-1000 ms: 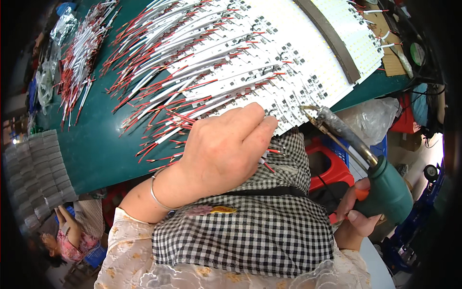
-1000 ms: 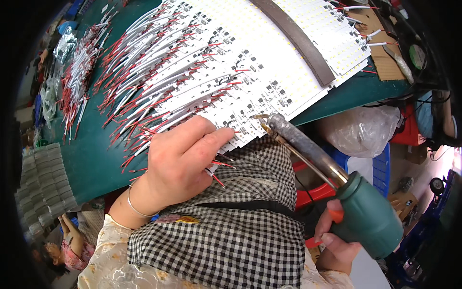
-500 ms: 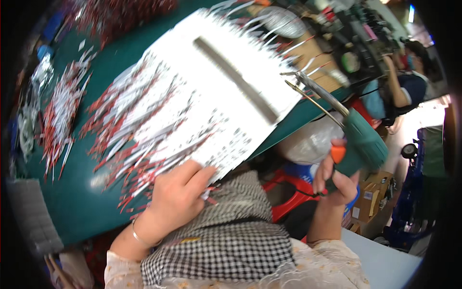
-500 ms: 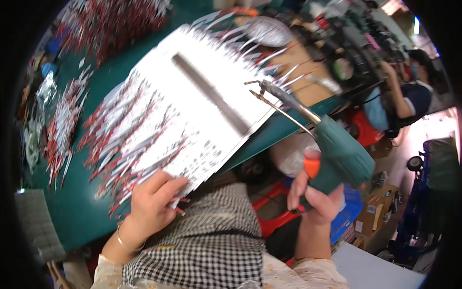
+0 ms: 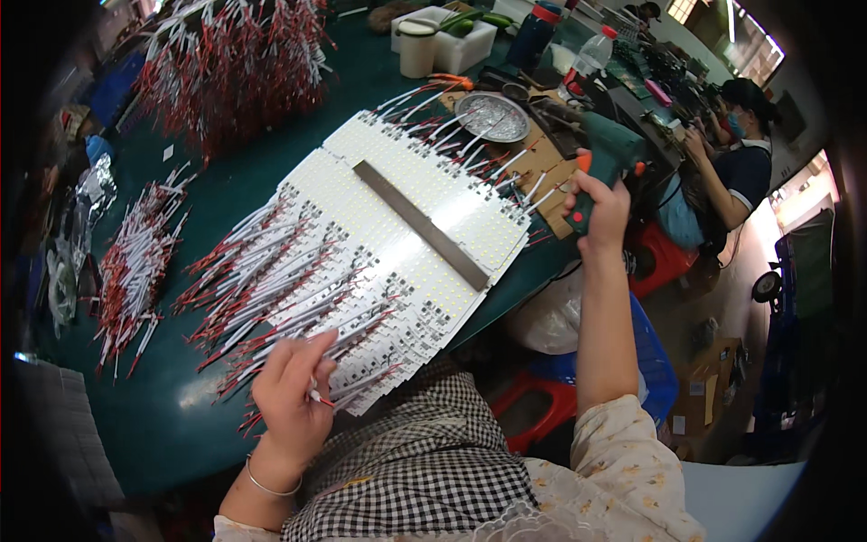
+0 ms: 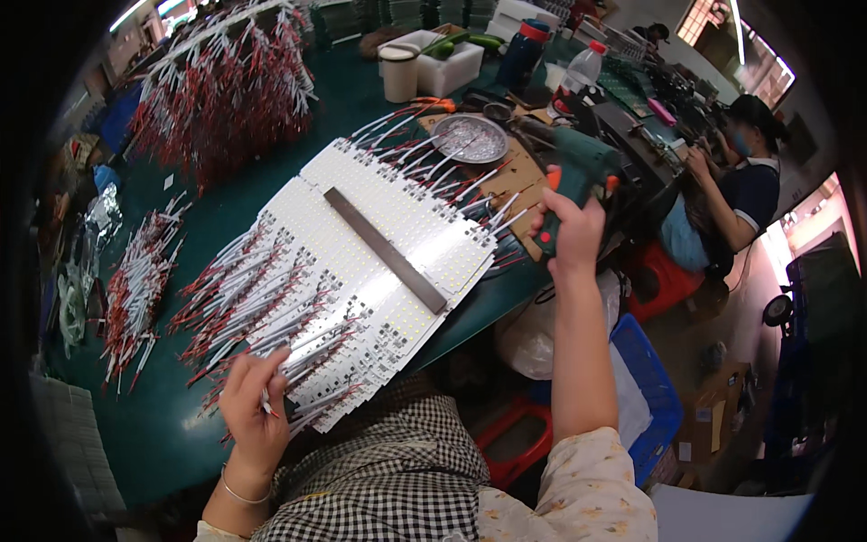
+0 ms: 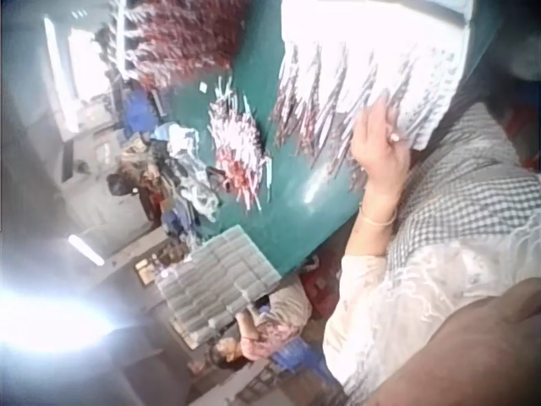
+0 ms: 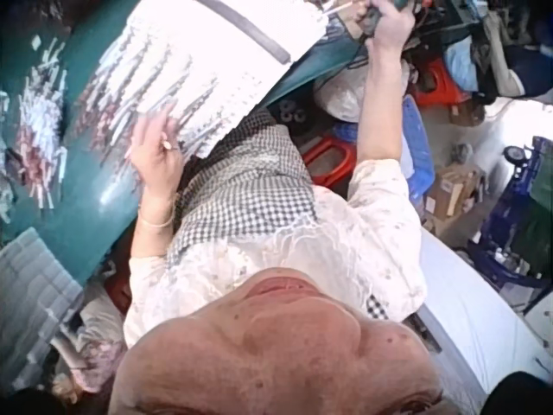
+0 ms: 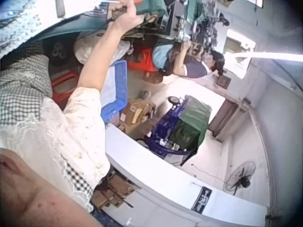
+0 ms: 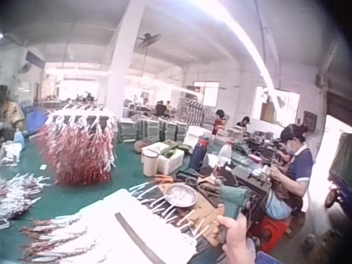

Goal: The person solders wires onto an LED strip panel using a soldering iron, stacks and sets aside the finished panels, arranges a new LED board on the table, and solders more wires onto it.

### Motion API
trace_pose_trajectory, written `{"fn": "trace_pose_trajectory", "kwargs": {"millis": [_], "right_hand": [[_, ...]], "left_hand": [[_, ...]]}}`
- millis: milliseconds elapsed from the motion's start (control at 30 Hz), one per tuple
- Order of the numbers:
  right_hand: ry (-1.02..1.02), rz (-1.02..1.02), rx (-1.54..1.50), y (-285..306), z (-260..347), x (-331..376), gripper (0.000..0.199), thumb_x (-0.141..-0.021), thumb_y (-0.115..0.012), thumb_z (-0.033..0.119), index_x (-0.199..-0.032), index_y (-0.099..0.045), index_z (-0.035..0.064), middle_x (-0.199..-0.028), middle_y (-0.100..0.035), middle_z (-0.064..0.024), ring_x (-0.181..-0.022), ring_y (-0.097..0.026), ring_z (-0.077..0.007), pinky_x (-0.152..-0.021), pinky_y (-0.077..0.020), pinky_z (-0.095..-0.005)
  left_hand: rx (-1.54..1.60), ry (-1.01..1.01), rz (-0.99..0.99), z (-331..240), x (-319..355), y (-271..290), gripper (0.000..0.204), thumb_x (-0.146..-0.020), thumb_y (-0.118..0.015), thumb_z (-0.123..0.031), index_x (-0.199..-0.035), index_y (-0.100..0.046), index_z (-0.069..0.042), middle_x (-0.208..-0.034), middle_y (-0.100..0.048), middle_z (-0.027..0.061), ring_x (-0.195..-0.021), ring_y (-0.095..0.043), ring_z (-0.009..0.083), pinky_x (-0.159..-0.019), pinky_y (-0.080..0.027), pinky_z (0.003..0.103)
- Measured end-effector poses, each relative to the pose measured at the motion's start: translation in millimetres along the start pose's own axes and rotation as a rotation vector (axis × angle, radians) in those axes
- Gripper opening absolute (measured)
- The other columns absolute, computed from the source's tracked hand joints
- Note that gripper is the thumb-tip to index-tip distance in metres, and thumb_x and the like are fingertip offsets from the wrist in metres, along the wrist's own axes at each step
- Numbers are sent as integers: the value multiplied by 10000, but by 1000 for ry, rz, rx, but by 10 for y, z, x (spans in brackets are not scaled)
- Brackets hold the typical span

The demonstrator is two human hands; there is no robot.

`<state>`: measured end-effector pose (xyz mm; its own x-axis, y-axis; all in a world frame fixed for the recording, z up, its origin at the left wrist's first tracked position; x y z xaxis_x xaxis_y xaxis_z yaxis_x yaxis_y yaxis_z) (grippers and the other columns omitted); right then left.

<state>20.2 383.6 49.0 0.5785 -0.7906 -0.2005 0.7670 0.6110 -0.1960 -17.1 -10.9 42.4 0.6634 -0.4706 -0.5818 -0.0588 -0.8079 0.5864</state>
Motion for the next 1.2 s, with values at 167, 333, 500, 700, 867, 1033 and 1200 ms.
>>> {"fn": "trace_pose_trajectory", "kwargs": {"millis": [167, 333, 500, 700, 867, 1033, 1200], "right_hand": [[2, 123, -3, 187, 145, 461, 445, -822, -583, 88, -1232, -516, -70, -680, -536, -63, -499, -532, -145, -461, -455, -268], [-19, 313, -71, 378, 281, 1203, 665, -784, -652, 127, -1319, -368, -148, -634, -485, -74, -448, -509, -142, -399, -444, -246], [-120, 362, -127, 582, 274, 1640, 694, -748, -697, 102, -1282, -349, -172, -611, -490, -103, -442, -513, -154, -387, -464, -253], [-237, 327, -202, 736, 217, 2014, 672, -700, -682, 20, -1251, -366, -199, -657, -535, -157, -441, -517, -174, -388, -485, -278], [-310, 398, -252, 883, 184, 2205, 677, -657, -647, -42, -1243, -368, -232, -1040, -567, -285, -455, -535, -190, -382, -489, -289], [-375, 362, -150, 707, 197, 2284, 633, -676, -692, 29, -1190, -397, -193, -593, -497, -122, -400, -498, -181, -361, -471, -276], [-433, 472, -213, 779, 156, 2343, 661, -637, -657, -66, -1246, -442, -206, -1114, -587, -267, -500, -547, -179, -429, -503, -281]], "left_hand": [[72, 46, 169, 17, -118, 0, 526, -600, -594, 163, -1080, -696, -26, -751, -603, 97, -637, -596, 222, -587, -488, 301], [234, -46, 177, 62, -67, -185, 535, -570, -602, 145, -1062, -701, -39, -762, -628, 84, -621, -629, 211, -522, -488, 301], [199, -51, 234, 63, 14, -245, 420, -660, -696, 127, -1030, -731, -70, -772, -662, 85, -631, -644, 181, -532, -496, 263], [135, -87, 337, -55, 8, -257, 442, -627, -683, 79, -1044, -732, -58, -779, -660, 99, -648, -650, 199, -536, -503, 280], [61, -150, 356, -75, 55, -313, 466, -575, -658, 77, -1024, -724, -31, -789, -647, 99, -649, -639, 217, -522, -491, 296], [49, -153, 340, -38, 88, -411, 469, -589, -654, 83, -1042, -706, -25, -779, -633, 105, -633, -625, 227, -505, -480, 309], [67, -149, 318, 2, 85, -441, 468, -608, -663, 79, -1064, -693, -22, -770, -625, 108, -622, -616, 238, -501, -478, 321]]}}
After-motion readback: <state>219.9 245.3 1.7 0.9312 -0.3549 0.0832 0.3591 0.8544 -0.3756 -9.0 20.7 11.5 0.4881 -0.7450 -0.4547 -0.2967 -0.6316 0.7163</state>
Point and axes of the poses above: each hand's wrist, its own x-axis away from the middle knuckle, its own y-axis out of the back of the hand, z = x × y, the point moved 2 cm from there along -x, towards the middle knuckle
